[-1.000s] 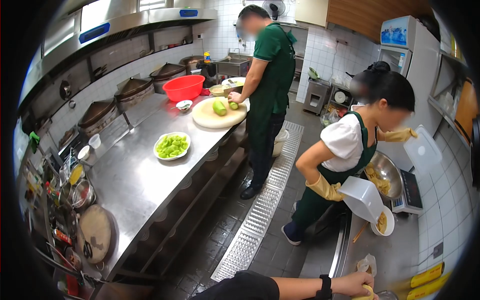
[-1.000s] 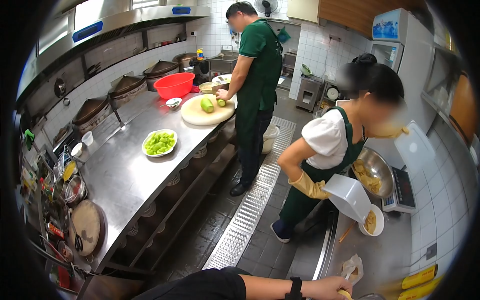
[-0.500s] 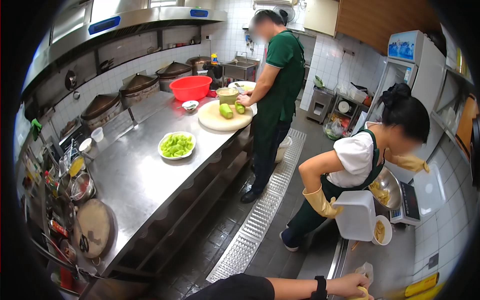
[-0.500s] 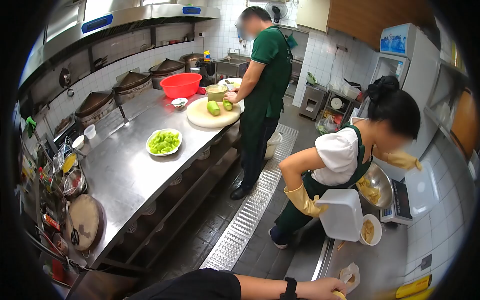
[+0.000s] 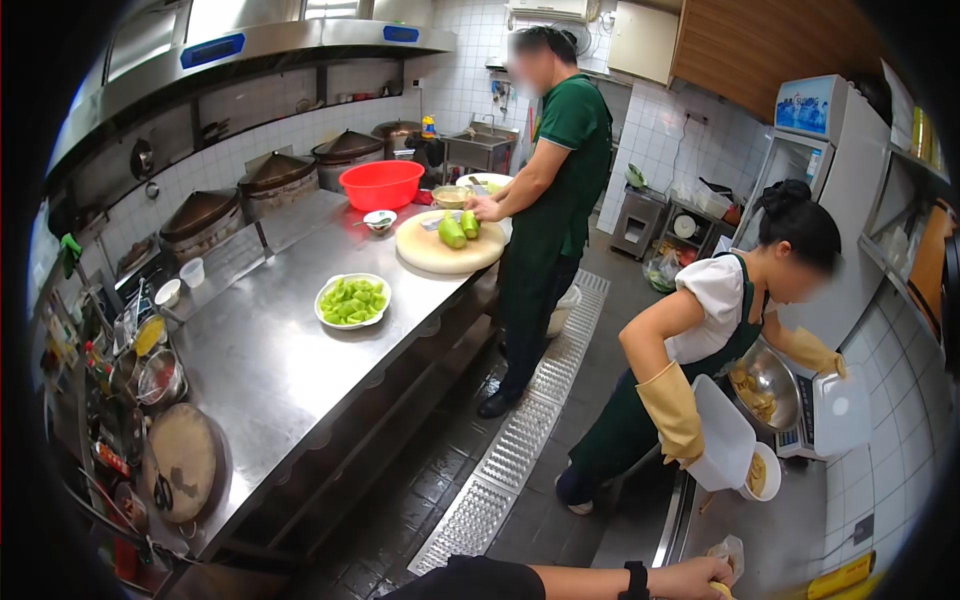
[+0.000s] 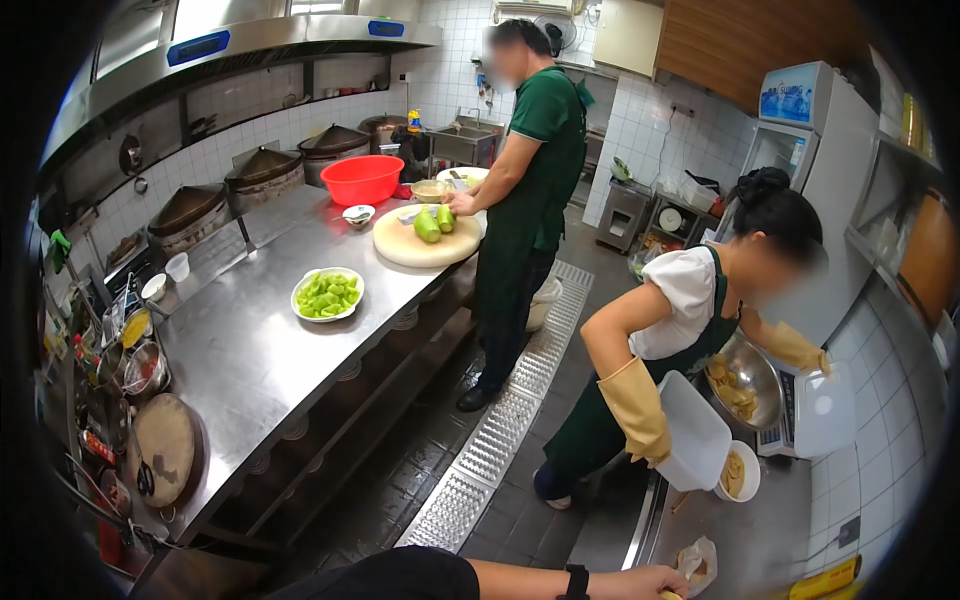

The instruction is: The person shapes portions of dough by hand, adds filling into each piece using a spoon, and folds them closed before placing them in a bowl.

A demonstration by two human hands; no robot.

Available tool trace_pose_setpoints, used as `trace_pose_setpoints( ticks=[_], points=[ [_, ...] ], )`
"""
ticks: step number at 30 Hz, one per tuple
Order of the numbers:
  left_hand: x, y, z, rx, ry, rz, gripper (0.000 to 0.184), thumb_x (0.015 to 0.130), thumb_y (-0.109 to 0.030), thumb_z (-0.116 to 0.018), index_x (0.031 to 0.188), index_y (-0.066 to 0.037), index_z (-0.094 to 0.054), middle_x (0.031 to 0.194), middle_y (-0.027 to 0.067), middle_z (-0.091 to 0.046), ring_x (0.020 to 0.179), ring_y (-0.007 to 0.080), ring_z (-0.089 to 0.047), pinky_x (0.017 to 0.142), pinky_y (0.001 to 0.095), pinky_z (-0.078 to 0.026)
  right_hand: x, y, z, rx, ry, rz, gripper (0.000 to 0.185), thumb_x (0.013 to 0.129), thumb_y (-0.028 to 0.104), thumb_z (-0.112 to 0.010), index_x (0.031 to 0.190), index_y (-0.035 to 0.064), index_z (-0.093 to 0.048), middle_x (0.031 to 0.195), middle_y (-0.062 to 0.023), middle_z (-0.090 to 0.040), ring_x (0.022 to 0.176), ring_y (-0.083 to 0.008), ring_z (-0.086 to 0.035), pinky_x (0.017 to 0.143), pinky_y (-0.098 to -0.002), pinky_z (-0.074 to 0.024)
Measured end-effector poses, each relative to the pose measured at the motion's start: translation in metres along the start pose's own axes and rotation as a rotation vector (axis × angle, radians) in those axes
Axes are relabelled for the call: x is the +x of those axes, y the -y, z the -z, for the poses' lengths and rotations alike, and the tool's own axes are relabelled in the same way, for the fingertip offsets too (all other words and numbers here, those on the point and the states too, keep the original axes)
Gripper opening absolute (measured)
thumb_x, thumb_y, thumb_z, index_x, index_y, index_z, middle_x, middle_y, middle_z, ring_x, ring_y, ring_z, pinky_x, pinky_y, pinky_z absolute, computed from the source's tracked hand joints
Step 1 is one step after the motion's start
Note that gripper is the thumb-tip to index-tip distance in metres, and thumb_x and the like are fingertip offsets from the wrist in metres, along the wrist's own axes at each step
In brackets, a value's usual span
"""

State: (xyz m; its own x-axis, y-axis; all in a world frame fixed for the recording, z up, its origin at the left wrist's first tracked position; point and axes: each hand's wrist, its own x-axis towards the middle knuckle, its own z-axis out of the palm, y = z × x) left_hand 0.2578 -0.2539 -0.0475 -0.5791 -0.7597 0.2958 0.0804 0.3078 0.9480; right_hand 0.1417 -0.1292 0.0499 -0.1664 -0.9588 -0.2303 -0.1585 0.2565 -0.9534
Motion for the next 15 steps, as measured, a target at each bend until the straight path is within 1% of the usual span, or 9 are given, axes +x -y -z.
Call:
trace_pose_setpoints(
  ticks=[1, 4, 7, 10, 13, 15],
  points=[
    [0.000, 0.000, 0.000, -0.014, 0.006, 0.005, 0.028, 0.075, -0.026, -0.073, 0.094, -0.006, -0.071, 0.087, 0.0124, -0.070, 0.080, 0.0241, -0.067, 0.072, 0.0347, -0.052, 0.000, -0.002, 0.000, -0.001, -0.013, 0.001, 0.042, 0.098, 0.024, -0.053, 0.129, -0.0034, -0.048, 0.117, -0.0120, -0.056, 0.101, -0.0182, -0.054, 0.086, -0.0293, -0.0440],
    [-0.003, -0.005, 0.001, -0.022, 0.018, 0.034, 0.027, 0.074, -0.025, -0.073, 0.094, -0.006, -0.071, 0.086, 0.0117, -0.070, 0.079, 0.0231, -0.067, 0.071, 0.0343, -0.052, 0.002, -0.004, 0.003, 0.029, 0.082, 0.008, 0.041, 0.098, 0.024, -0.053, 0.128, -0.0031, -0.049, 0.116, -0.0116, -0.056, 0.100, -0.0177, -0.055, 0.086, -0.0291, -0.0440],
    [-0.003, -0.002, 0.002, -0.028, 0.026, 0.022, 0.027, 0.075, -0.025, -0.073, 0.093, -0.005, -0.071, 0.085, 0.0119, -0.070, 0.078, 0.0232, -0.067, 0.070, 0.0344, -0.052, -0.003, 0.000, -0.003, 0.045, 0.045, 0.003, 0.040, 0.098, 0.024, -0.053, 0.128, -0.0022, -0.049, 0.116, -0.0112, -0.056, 0.099, -0.0179, -0.055, 0.086, -0.0291, -0.0440],
    [-0.002, 0.004, 0.001, -0.017, 0.022, -0.012, 0.027, 0.075, -0.025, -0.073, 0.092, -0.005, -0.071, 0.085, 0.0124, -0.070, 0.078, 0.0235, -0.067, 0.069, 0.0345, -0.051, -0.002, 0.002, -0.004, 0.085, 0.105, 0.007, 0.040, 0.098, 0.025, -0.053, 0.128, -0.0015, -0.049, 0.116, -0.0111, -0.056, 0.100, -0.0185, -0.055, 0.087, -0.0295, -0.0440],
    [-0.001, 0.009, -0.003, 0.001, 0.001, -0.032, 0.027, 0.076, -0.026, -0.073, 0.092, -0.005, -0.071, 0.085, 0.0129, -0.070, 0.079, 0.0237, -0.067, 0.069, 0.0347, -0.051, -0.005, 0.004, -0.006, 0.048, 0.053, 0.002, 0.040, 0.098, 0.026, -0.052, 0.128, -0.0010, -0.049, 0.115, -0.0108, -0.056, 0.102, -0.0189, -0.054, 0.088, -0.0300, -0.0439],
    [-0.003, 0.005, -0.001, 0.000, 0.001, -0.008, 0.027, 0.076, -0.026, -0.073, 0.092, -0.004, -0.071, 0.086, 0.0131, -0.070, 0.079, 0.0234, -0.067, 0.069, 0.0345, -0.051, -0.002, 0.002, -0.004, 0.037, 0.087, 0.014, 0.040, 0.099, 0.027, -0.051, 0.127, -0.0010, -0.049, 0.115, -0.0112, -0.056, 0.102, -0.0190, -0.054, 0.088, -0.0302, -0.0438]
  ],
)
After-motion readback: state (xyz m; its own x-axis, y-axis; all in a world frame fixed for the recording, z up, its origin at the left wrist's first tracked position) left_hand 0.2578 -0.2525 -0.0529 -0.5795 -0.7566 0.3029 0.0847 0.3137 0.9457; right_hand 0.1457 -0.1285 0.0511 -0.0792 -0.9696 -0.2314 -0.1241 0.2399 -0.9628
